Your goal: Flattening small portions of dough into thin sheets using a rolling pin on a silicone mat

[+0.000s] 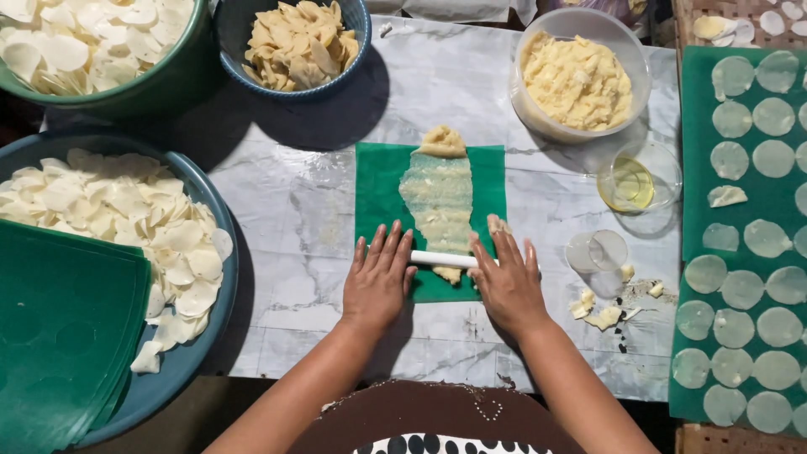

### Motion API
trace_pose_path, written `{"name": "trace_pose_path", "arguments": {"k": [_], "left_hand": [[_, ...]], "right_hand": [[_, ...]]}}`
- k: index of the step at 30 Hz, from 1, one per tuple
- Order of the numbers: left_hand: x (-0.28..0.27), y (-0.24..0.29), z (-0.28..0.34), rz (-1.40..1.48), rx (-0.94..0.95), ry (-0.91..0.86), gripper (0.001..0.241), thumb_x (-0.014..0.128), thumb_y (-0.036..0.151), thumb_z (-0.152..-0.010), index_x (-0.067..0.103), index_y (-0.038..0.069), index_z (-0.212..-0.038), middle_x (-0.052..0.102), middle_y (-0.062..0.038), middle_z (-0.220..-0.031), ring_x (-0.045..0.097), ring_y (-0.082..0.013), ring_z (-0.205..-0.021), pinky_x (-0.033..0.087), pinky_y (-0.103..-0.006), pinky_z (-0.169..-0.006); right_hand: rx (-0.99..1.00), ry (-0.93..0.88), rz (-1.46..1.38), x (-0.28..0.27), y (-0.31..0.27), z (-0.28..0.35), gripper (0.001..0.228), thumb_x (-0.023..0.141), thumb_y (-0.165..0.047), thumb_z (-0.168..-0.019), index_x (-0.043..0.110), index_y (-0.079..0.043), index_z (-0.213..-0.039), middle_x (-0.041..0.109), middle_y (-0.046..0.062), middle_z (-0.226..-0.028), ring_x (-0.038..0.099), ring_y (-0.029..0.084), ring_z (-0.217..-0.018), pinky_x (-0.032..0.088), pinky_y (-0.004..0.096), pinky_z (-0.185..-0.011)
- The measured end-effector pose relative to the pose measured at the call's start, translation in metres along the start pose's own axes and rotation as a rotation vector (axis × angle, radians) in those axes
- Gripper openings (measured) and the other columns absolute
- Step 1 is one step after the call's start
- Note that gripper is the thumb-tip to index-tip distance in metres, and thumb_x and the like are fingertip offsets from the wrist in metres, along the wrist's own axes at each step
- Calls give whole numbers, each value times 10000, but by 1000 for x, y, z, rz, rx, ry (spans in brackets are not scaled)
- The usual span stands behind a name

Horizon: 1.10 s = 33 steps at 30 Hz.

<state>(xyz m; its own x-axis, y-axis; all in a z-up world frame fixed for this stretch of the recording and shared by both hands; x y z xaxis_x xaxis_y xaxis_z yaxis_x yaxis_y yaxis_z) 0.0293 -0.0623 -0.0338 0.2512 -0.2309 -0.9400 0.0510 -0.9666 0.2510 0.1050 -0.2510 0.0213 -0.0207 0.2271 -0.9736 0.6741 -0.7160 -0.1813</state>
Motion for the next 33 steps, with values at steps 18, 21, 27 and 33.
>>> {"name": "trace_pose_path", "arguments": {"k": [18,21,27,33], "left_hand": [[-2,-19,13,110,293,133,347,518,193,-1032,603,226,-1366,604,-26,-1086,645,-231,-1085,521,-350,-941],[-19,-6,5,212,322,193,373,552,154,-1042,609,85,-1404,527,-215,-1505,510,-385,-1396,450,-437,-1100],[-19,0,-48,75,-101,-266,602,305,428,-1098,306,132,-1622,244,-177,-1695,157,-343,-1583,21,-567,-1265],[-23,9,7,43,23,-201,628,375,420,-1071,245,206,-1647,213,-56,-1717,167,-284,-1576,44,-569,-1256]], "right_hand": [[-151,192,-22,25,27,32,382,624,-307,-976,638,-276,-1357,584,14,-1122,599,237,-1117,444,400,-945],[-83,164,40,3,10,21,502,487,-426,-1052,558,-153,-1468,531,189,-1401,507,381,-1345,382,522,-1099],[240,-138,55,3,6,-36,605,340,-469,-1095,402,-129,-1592,383,236,-1626,280,367,-1542,47,728,-1192],[216,-194,79,14,-4,18,690,379,-500,-1049,257,-165,-1641,296,167,-1670,328,348,-1498,106,635,-1241]]}}
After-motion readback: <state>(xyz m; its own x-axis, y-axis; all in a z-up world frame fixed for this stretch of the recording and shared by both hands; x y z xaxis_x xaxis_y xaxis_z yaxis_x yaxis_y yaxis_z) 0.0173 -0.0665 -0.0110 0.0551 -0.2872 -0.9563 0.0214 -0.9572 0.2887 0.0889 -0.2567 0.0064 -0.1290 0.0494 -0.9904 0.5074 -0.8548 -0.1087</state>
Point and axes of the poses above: each hand's wrist, its own z-axis away from the middle knuckle, its own x-axis out of the palm, y = z × x, the point moved 7 cm from there along -z, towards the middle knuckle
